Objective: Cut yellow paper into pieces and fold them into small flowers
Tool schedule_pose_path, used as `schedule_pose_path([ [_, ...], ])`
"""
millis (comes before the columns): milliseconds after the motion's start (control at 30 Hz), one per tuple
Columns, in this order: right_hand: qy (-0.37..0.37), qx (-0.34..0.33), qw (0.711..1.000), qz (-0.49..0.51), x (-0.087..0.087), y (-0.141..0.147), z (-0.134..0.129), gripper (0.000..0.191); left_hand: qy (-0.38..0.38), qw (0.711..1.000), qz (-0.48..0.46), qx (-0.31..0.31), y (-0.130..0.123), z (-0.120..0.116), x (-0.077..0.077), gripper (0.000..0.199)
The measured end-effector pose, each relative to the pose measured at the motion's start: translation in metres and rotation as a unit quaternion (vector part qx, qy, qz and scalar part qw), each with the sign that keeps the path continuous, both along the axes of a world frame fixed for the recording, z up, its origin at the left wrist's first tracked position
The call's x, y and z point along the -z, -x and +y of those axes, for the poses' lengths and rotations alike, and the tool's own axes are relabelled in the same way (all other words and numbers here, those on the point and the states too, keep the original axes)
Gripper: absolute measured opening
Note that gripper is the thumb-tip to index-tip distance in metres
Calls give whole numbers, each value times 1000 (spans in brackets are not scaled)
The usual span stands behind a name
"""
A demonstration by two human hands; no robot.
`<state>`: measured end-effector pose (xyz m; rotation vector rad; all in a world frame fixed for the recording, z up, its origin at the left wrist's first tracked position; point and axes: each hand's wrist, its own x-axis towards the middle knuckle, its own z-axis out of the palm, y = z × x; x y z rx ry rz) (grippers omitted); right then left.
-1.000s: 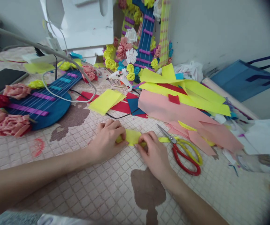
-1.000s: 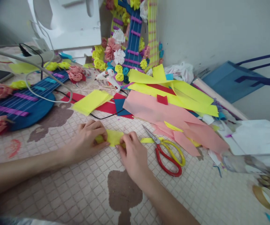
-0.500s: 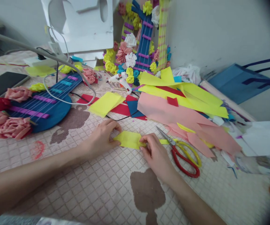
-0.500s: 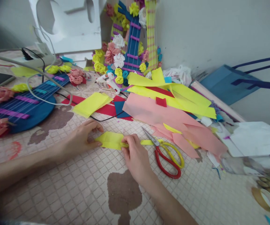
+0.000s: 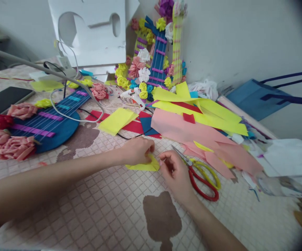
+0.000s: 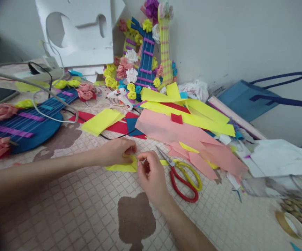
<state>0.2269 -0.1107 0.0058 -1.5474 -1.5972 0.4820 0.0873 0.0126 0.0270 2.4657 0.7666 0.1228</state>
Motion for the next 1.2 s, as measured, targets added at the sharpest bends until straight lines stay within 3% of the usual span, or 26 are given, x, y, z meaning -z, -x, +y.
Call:
schedule_pose_path([
  [133,-26,16,999,15,-2,-1,-1,16,33,999,-22,-15,3,7,-3,3],
  [267,-60,15,998,-8,-4,1,-3,11,124,973,-128,-150,20,10,2,9],
  [333,-80,-8,996,-43,-4,5,-4,11,253,930,-167,-208,26,4,5,10],
  [433,-86,-49,990,-101,-2,13,-5,25,427,840,-228,-247,30,-10,7,8],
  [533,-70,-60,983,-156,2,19,-5,28,526,759,-283,-260,30,-24,5,9],
  [633,-60,-64,975,-203,5,17,-4,11,571,717,-297,-267,36,-32,5,15],
  [700,-56,-72,973,-213,5,12,-3,11,574,719,-285,-269,43,-35,5,22],
  [1000,-6,-84,975,-205,7,8,0,20,498,810,-221,-217,78,-42,14,34],
  [1067,-9,-81,971,-225,7,11,1,17,449,844,-219,-195,80,-41,15,33],
  [1200,-12,-85,958,-272,8,13,3,12,274,922,-208,-177,86,-34,15,22],
])
